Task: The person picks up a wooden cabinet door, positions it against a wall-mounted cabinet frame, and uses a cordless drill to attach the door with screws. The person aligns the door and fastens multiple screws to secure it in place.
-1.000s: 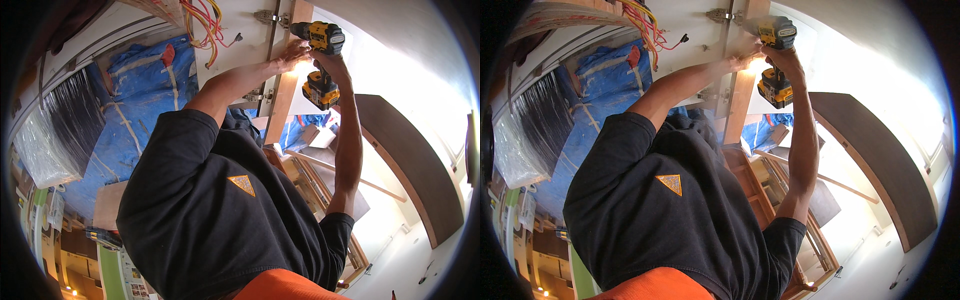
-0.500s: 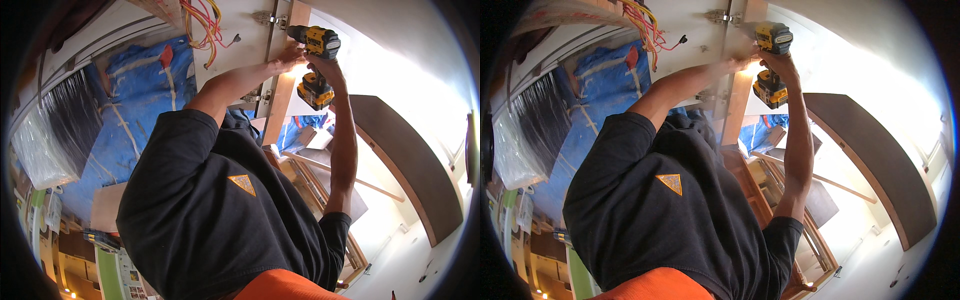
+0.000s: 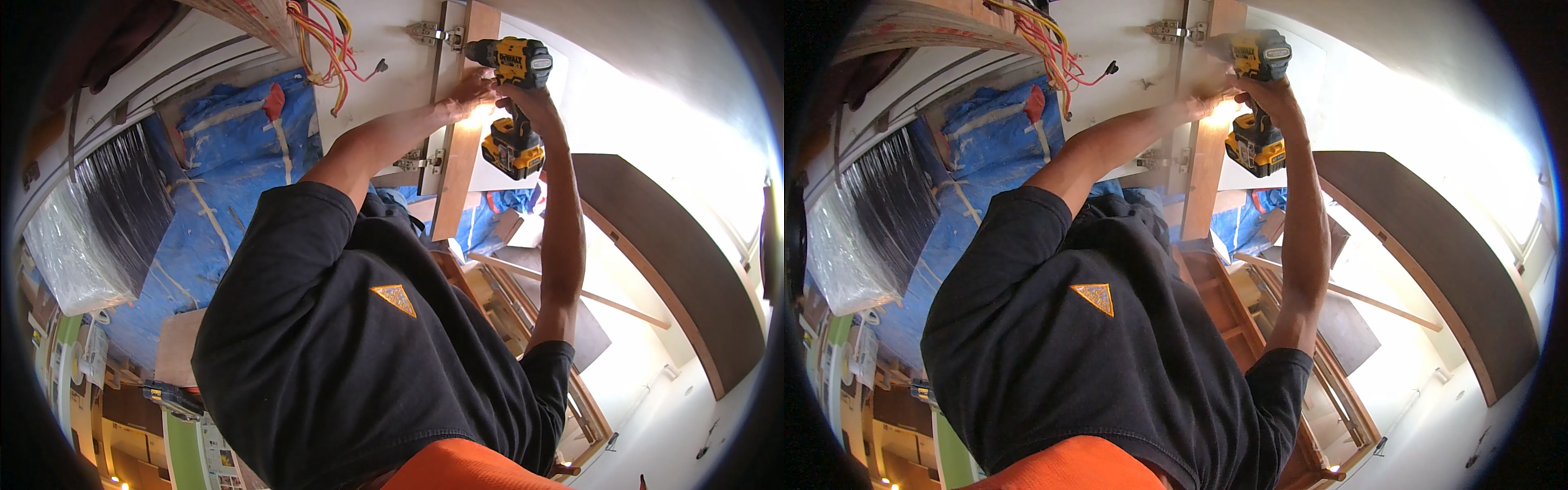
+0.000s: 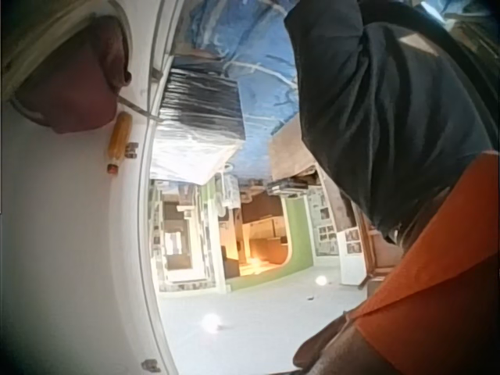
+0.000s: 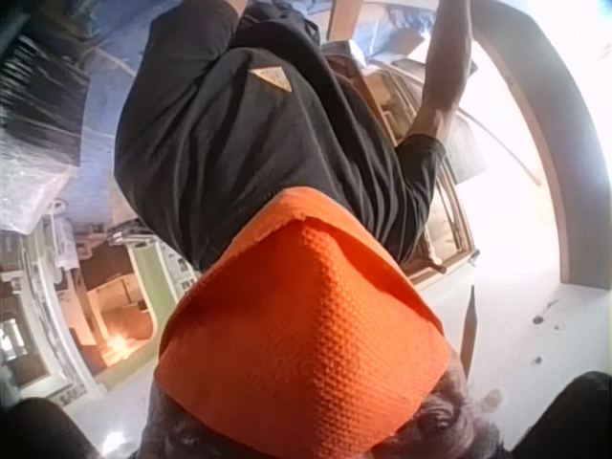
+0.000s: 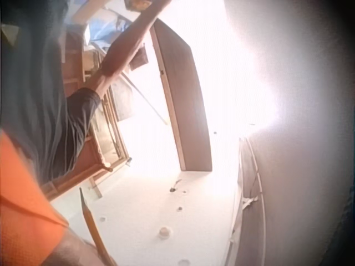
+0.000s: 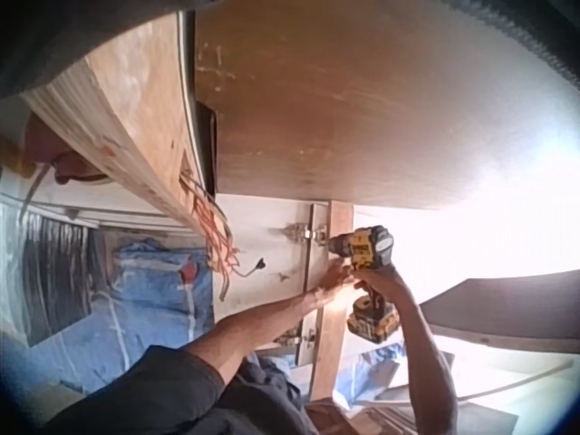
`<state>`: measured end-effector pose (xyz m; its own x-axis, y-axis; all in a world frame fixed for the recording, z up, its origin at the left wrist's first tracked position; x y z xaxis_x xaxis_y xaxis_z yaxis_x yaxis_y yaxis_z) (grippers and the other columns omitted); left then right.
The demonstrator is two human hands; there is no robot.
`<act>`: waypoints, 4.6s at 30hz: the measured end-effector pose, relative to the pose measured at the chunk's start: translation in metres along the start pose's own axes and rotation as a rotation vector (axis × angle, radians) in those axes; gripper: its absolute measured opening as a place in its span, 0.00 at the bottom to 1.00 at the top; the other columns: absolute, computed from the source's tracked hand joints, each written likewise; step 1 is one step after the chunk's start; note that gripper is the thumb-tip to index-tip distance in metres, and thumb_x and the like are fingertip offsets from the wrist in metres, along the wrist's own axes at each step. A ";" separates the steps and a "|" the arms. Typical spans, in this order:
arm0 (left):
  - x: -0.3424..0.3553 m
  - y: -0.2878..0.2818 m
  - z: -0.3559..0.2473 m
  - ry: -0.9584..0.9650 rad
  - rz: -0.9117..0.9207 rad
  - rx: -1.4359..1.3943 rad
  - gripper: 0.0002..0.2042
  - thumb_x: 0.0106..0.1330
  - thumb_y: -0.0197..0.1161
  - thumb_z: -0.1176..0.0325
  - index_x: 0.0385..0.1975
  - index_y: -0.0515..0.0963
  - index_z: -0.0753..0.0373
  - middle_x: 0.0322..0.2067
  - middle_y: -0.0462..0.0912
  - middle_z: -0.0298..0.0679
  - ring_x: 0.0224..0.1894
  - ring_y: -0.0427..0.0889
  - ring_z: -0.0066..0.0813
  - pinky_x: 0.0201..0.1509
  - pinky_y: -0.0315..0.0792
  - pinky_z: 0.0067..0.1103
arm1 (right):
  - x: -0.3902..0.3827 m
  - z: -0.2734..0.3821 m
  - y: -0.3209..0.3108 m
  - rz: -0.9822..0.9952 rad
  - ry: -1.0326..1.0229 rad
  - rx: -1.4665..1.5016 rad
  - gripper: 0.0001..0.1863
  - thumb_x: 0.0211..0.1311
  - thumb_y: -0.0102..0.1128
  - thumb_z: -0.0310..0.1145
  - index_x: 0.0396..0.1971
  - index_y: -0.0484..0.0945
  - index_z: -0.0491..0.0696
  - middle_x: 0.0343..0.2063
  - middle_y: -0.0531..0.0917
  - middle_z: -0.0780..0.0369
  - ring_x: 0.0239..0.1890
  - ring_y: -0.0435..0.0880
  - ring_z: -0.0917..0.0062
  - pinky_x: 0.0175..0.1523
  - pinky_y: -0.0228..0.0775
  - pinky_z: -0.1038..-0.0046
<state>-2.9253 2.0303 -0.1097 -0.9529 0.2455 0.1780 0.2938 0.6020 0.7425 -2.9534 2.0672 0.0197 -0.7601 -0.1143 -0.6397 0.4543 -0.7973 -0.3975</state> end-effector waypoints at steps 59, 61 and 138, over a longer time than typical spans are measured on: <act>-0.007 0.056 -0.015 0.247 0.521 1.800 0.14 0.67 0.59 0.57 0.44 0.80 0.58 0.52 0.78 0.38 0.62 0.71 0.35 0.73 0.51 0.49 | -0.286 -0.256 -0.010 -0.497 -0.011 0.745 0.18 0.56 0.61 0.24 0.48 0.75 0.40 0.40 0.84 0.59 0.30 0.83 0.78 0.34 0.77 0.76; -0.024 0.058 -0.031 0.281 0.437 1.800 0.14 0.66 0.60 0.58 0.48 0.79 0.56 0.57 0.75 0.38 0.65 0.68 0.34 0.74 0.48 0.52 | -0.276 -0.248 -0.023 -0.445 -0.079 0.700 0.18 0.56 0.61 0.23 0.48 0.75 0.39 0.40 0.84 0.59 0.30 0.83 0.78 0.34 0.77 0.77; -0.053 0.083 -0.022 0.060 0.413 1.638 0.15 0.49 0.70 0.67 0.39 0.84 0.48 0.55 0.76 0.39 0.71 0.56 0.53 0.75 0.52 0.42 | -0.019 -0.005 -0.017 -0.124 -0.085 -0.123 0.15 0.60 0.66 0.33 0.45 0.80 0.44 0.33 0.86 0.64 0.26 0.86 0.80 0.28 0.72 0.81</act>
<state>-2.8518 2.0502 -0.0436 -0.7882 0.5725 0.2259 0.2327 0.6171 -0.7517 -2.9447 2.0855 0.0354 -0.8477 -0.0736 -0.5254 0.4045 -0.7304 -0.5504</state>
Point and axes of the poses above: each hand's wrist, its own x-axis towards the middle knuckle, its own y-axis out of the palm, z = x × y, the point moved 9 cm from there along x, towards the middle knuckle
